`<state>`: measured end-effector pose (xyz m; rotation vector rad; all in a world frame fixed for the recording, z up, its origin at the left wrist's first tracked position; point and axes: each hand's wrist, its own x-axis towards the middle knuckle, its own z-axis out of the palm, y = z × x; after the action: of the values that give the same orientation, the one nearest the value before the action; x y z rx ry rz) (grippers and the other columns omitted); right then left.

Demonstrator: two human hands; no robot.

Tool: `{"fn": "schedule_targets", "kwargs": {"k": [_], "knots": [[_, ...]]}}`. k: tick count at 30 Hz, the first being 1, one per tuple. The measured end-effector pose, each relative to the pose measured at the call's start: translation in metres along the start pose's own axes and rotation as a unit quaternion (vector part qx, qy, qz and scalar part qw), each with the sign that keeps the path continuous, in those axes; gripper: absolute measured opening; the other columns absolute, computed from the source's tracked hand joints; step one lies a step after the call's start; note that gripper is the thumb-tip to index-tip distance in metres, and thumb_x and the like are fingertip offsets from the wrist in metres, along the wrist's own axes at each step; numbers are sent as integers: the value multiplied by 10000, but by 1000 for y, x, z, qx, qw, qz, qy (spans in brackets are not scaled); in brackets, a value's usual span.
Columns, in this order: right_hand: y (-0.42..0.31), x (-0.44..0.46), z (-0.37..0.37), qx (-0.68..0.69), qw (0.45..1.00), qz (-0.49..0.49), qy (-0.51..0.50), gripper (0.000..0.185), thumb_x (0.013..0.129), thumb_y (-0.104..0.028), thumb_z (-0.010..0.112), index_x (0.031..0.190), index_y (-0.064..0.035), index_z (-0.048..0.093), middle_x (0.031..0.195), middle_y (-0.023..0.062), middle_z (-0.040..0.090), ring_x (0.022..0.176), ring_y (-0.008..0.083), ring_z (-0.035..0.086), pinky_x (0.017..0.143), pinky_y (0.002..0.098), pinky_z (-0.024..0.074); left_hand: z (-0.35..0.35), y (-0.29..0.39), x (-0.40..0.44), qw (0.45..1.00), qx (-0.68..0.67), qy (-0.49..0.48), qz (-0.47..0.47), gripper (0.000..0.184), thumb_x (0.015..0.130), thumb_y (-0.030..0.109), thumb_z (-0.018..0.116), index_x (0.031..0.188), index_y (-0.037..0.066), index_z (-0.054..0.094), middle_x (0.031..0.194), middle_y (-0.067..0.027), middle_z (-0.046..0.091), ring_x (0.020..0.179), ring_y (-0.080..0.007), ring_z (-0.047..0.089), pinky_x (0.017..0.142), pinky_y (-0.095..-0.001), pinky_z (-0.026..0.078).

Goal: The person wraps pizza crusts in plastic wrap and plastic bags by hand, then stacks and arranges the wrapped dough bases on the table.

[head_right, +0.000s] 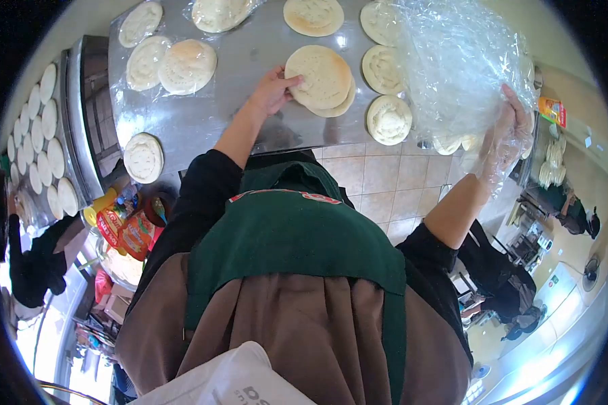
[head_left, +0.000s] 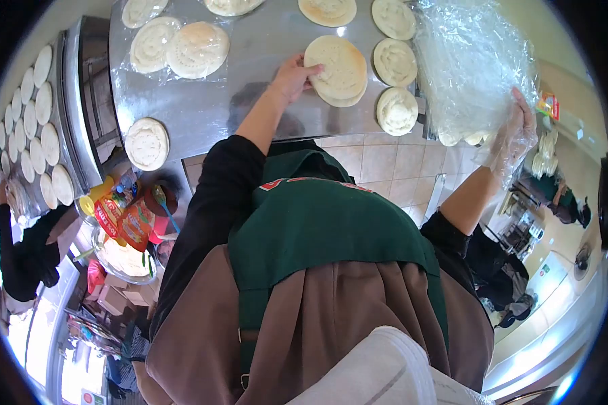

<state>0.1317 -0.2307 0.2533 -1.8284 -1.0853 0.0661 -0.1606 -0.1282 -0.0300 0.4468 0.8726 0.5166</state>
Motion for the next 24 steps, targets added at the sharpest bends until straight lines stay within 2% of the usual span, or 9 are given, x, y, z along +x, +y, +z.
{"fn": "schedule_targets", "kwargs": {"k": [2,4,12,14,15,17,18,20,24], "knots": [[2,-6,-6,-31,999,-2,10,241,872,-55,489,1025,26,658,1051,98,653,943,127,578,861,240,433,20,-6,12,999,-19,28,22,445,758,30,710,1149,58,500,1027,-68,622,898,-214,631,725,-363,521],[4,-9,-13,-46,999,0,10,260,844,2,473,1017,25,667,936,62,648,762,47,522,698,179,410,37,-7,27,999,-19,35,31,432,774,40,700,1150,41,487,1037,-88,610,923,-225,624,750,-373,526],[30,-25,-54,-84,995,2,46,263,863,-37,467,1035,27,655,1018,104,646,918,131,575,844,240,432,3,10,115,990,19,90,104,433,672,-26,649,1079,-10,500,997,-120,593,934,-253,594,770,-382,512],[34,-30,-64,-126,991,7,35,262,876,-56,470,1052,46,636,1059,119,647,978,151,581,887,255,434,-24,4,158,804,409,253,349,420,608,-43,598,1021,-28,524,917,-125,588,868,-254,575,746,-373,507],[35,-33,-65,-121,992,15,35,262,877,-61,471,1052,39,639,1057,119,648,978,155,583,891,260,432,-13,18,151,804,410,249,351,420,608,-43,598,1021,-28,524,917,-125,588,868,-254,575,746,-373,507],[39,-37,-70,-118,992,28,38,261,879,-65,473,1052,31,642,1056,120,649,978,159,585,896,264,431,4,40,140,975,102,66,185,240,558,-16,604,790,-73,586,1168,-221,466,1066,-293,486,821,-366,463],[42,-38,-72,-151,987,37,37,261,879,-67,473,1049,25,647,1057,120,649,978,162,586,901,270,429,7,36,147,975,105,63,184,240,558,-16,604,790,-73,586,1168,-221,466,1066,-293,486,821,-366,463],[48,-40,-76,-183,981,51,35,260,879,-68,473,1046,19,652,1059,120,649,979,165,587,906,275,428,17,26,154,955,122,92,255,338,623,-48,573,958,-41,529,845,-127,584,825,-256,578,731,-370,511],[61,-40,-82,-172,983,43,40,258,879,-69,474,1036,17,659,1059,117,649,986,168,586,911,278,425,52,26,124,986,38,79,141,269,623,-19,599,888,-55,571,909,-179,589,814,-267,602,695,-368,512]]}}
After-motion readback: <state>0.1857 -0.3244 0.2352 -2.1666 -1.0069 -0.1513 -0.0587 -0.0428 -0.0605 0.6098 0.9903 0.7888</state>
